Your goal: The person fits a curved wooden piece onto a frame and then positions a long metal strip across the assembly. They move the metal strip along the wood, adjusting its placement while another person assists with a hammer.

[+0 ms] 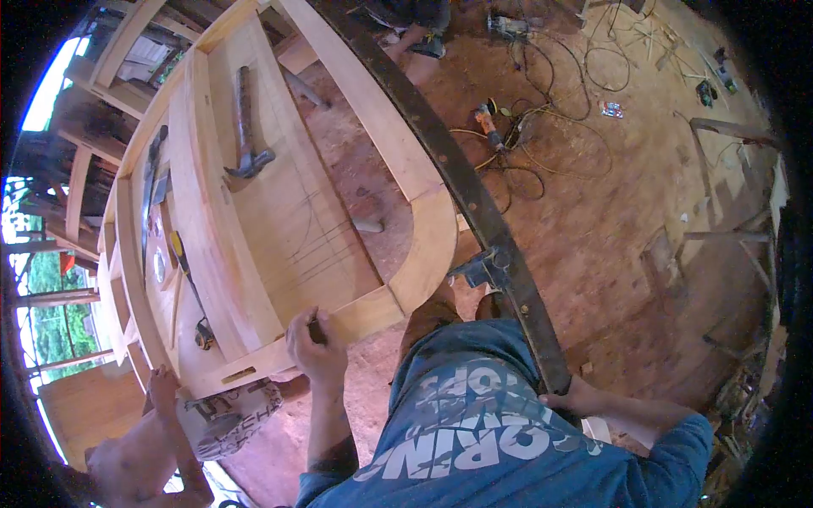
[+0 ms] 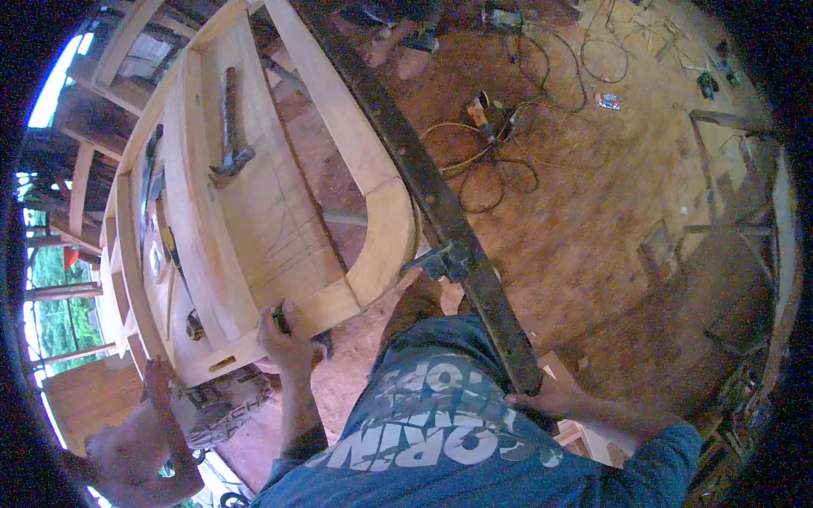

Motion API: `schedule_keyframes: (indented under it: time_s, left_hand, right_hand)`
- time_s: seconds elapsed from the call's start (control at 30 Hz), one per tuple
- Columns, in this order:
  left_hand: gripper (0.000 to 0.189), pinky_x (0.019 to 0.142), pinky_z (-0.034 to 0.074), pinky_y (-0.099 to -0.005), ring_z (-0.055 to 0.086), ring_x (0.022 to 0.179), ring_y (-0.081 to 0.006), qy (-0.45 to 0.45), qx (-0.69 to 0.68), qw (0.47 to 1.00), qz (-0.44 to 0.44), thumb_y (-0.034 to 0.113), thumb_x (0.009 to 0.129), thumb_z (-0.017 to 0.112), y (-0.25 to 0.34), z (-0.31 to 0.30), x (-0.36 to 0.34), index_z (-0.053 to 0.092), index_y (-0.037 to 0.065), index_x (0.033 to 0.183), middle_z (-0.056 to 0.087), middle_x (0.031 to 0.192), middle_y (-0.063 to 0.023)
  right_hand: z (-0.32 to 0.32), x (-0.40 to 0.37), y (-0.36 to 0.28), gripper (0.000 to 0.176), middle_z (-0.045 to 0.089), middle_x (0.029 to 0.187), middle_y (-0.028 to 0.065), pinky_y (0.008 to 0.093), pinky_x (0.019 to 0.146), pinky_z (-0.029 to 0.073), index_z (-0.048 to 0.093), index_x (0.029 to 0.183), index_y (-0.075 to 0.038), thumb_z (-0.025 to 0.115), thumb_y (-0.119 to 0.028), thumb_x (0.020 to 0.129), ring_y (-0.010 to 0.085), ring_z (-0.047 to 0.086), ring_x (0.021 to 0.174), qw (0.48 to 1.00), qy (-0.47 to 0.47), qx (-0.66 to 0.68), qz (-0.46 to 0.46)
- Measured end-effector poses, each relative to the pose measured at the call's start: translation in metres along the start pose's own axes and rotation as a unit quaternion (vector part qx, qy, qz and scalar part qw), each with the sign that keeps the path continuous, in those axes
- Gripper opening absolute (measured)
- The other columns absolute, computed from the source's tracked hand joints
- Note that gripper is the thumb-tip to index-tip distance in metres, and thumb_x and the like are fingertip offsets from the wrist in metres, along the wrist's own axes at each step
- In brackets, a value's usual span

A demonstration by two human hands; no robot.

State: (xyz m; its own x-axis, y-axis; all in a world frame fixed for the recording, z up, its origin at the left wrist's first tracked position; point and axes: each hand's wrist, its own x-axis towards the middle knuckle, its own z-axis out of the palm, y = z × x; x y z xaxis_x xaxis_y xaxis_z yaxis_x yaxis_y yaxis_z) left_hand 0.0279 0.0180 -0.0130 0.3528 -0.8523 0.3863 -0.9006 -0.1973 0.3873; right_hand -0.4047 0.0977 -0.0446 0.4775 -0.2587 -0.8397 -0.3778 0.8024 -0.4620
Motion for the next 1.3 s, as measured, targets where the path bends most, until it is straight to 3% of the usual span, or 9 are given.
schedule_keyframes:
  time_s: [0.17, 0.27, 0.47, 0.57, 0.63, 1.1, 1.17, 1.27, 1.3]
  left_hand:
    - [0.015, 0.072, 0.048, -0.0413, 0.062, 0.076, -0.0325, -0.013, -0.011, 1.000, -0.018, 0.015, 0.089, 0.064, 0.000, -0.002, 0.000, 0.064, 0.000, 0.092, 0.065, 0.083, -0.0154]
    - [0.015, 0.070, 0.048, -0.0407, 0.061, 0.075, -0.0321, -0.012, 0.002, 1.000, -0.002, 0.015, 0.089, 0.063, 0.001, -0.003, 0.001, 0.063, 0.000, 0.092, 0.064, 0.081, -0.0153]
    - [0.014, 0.067, 0.047, -0.0411, 0.061, 0.073, -0.0325, 0.001, 0.009, 1.000, 0.010, 0.014, 0.089, 0.063, 0.002, -0.001, 0.001, 0.063, 0.001, 0.090, 0.063, 0.079, -0.0152]
    - [0.014, 0.067, 0.047, -0.0415, 0.061, 0.073, -0.0333, 0.001, 0.004, 1.000, 0.016, 0.015, 0.089, 0.063, 0.000, -0.002, 0.001, 0.062, 0.000, 0.090, 0.062, 0.079, -0.0157]
    - [0.015, 0.067, 0.047, -0.0418, 0.061, 0.073, -0.0338, 0.005, 0.004, 1.000, 0.019, 0.015, 0.089, 0.063, -0.002, 0.000, 0.001, 0.062, 0.000, 0.090, 0.062, 0.079, -0.0162]
    - [0.015, 0.068, 0.048, -0.0426, 0.061, 0.075, -0.0348, -0.006, -0.003, 1.000, 0.022, 0.013, 0.088, 0.062, 0.000, -0.003, 0.001, 0.063, -0.002, 0.090, 0.063, 0.081, -0.0174]
    - [0.014, 0.068, 0.048, -0.0422, 0.061, 0.074, -0.0346, -0.008, -0.008, 1.000, 0.019, 0.013, 0.088, 0.062, 0.002, -0.004, 0.002, 0.063, -0.001, 0.091, 0.063, 0.081, -0.0173]
    - [0.014, 0.067, 0.048, -0.0418, 0.061, 0.073, -0.0343, -0.006, -0.007, 1.000, 0.022, 0.012, 0.088, 0.062, 0.002, -0.004, 0.003, 0.063, -0.001, 0.091, 0.063, 0.080, -0.0171]
    - [0.014, 0.067, 0.048, -0.0417, 0.061, 0.072, -0.0342, -0.006, -0.006, 1.000, 0.024, 0.012, 0.088, 0.062, 0.001, -0.004, 0.003, 0.063, -0.001, 0.090, 0.063, 0.080, -0.0170]
  right_hand:
    - [0.000, 0.003, 0.009, 0.087, 0.058, 0.128, 0.0135, 0.0392, 0.101, 0.044, 0.044, 0.138, -0.003, 0.078, -0.054, 0.076, 0.0243, 0.053, 0.119, 1.000, 0.006, 0.010, -0.020]
    - [0.003, 0.003, 0.004, 0.055, 0.060, 0.110, 0.0035, 0.0334, 0.090, 0.045, 0.052, 0.124, -0.006, 0.080, -0.027, 0.081, 0.0153, 0.054, 0.103, 0.999, 0.029, 0.015, -0.039]
    - [0.009, -0.006, -0.019, 0.073, 0.057, 0.122, 0.0061, 0.0357, 0.099, 0.041, 0.041, 0.135, -0.007, 0.083, -0.025, 0.078, 0.0174, 0.051, 0.113, 0.997, 0.035, 0.075, -0.007]
    - [0.006, -0.002, -0.003, 0.077, 0.060, 0.123, 0.0114, 0.0403, 0.098, 0.046, 0.050, 0.132, -0.005, 0.078, -0.052, 0.077, 0.0227, 0.055, 0.114, 0.996, 0.053, -0.009, -0.069]
    - [0.003, 0.002, 0.001, 0.086, 0.051, 0.131, 0.0103, 0.0396, 0.104, 0.038, 0.035, 0.140, -0.006, 0.083, -0.038, 0.075, 0.0214, 0.047, 0.122, 0.998, 0.029, 0.042, -0.045]
    - [0.007, -0.001, -0.004, 0.085, 0.058, 0.125, 0.0138, 0.0401, 0.101, 0.042, 0.046, 0.135, -0.005, 0.075, -0.059, 0.076, 0.0251, 0.052, 0.119, 0.996, 0.047, -0.011, -0.079]
    - [0.008, -0.003, -0.010, 0.086, 0.058, 0.126, 0.0139, 0.0402, 0.101, 0.042, 0.046, 0.136, -0.005, 0.075, -0.059, 0.076, 0.0255, 0.052, 0.120, 0.997, 0.046, -0.015, -0.061]
    - [0.005, 0.004, 0.000, 0.089, 0.049, 0.131, 0.0100, 0.0387, 0.106, 0.035, 0.031, 0.140, -0.006, 0.086, -0.027, 0.074, 0.0204, 0.044, 0.123, 0.997, 0.034, 0.052, -0.039]
    - [0.005, 0.005, 0.003, 0.085, 0.053, 0.129, 0.0109, 0.0389, 0.104, 0.038, 0.036, 0.138, -0.006, 0.083, -0.037, 0.074, 0.0217, 0.047, 0.121, 0.997, 0.043, 0.028, -0.058]
